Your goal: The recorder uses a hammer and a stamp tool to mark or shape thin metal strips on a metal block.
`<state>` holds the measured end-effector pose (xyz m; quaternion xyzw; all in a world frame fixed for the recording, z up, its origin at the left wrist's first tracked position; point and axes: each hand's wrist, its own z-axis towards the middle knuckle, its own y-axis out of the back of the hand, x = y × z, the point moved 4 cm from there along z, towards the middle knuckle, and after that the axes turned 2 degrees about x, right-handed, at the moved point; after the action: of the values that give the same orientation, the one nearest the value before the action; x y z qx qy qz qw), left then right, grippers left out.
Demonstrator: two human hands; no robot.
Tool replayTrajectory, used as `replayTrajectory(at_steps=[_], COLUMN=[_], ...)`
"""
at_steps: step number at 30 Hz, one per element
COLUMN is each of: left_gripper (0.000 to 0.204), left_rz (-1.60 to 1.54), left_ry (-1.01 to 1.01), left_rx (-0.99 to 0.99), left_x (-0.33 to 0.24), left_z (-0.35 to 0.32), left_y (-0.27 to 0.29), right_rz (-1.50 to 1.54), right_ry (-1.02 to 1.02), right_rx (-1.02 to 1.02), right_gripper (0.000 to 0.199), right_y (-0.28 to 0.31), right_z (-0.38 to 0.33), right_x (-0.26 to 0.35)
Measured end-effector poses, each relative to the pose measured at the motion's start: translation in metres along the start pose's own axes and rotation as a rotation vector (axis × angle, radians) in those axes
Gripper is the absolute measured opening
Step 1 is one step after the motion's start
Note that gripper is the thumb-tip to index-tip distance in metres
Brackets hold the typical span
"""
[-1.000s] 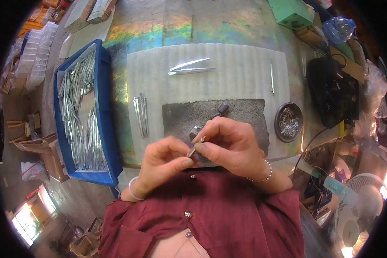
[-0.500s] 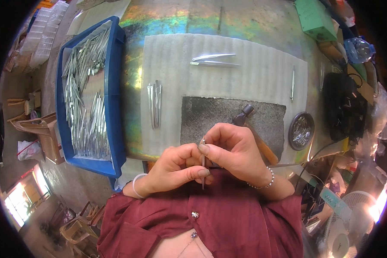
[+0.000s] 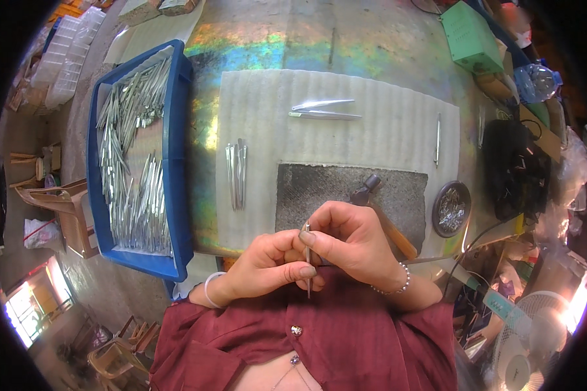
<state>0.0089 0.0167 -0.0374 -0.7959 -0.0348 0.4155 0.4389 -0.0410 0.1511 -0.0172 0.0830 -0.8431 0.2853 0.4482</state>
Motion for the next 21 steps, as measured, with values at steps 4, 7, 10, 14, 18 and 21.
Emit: replayTrajectory(at_steps=[4,7,10,14,18,21], left_gripper=[0.011,0.011,0.012,0.013,0.014,0.015], left_rz=[-0.003,-0.053,-0.044,-0.022,0.02,0.016], left_ry=[0.014,0.035,0.023,0.004,-0.015,-0.022], left_rx=[0.0,0.022,0.032,0.03,0.03,0.042], left_x=[-0.001,-0.0002,0.0015,0.0016,0.0007,0.0023], left_z=[0.0005,0.0004,-0.0003,-0.0016,-0.0032,-0.0044], left_y=[-0.0002,-0.0005,0.0001,0.0003,-0.0008,0.0006], right_rz=[0.02,0.048,0.047,0.062,0.025,0.007], right_ry=[-0.015,-0.026,-0.026,-0.046,-0.027,0.003], right_rx=[-0.009,-0.002,0.004,0.011,0.009,0.016], right_gripper=[0.004,0.005,0.005,0.005,0.005,0.006], right_y=[-0.0007,-0.0008,-0.0006,-0.0035,-0.0049,-0.006], right_z=[0.0004,0.0003,0.0004,0.0001,-0.0008,-0.0004], right_x=[0.0007,0.0003,-0.001,-0.0007,-0.0011,-0.0008])
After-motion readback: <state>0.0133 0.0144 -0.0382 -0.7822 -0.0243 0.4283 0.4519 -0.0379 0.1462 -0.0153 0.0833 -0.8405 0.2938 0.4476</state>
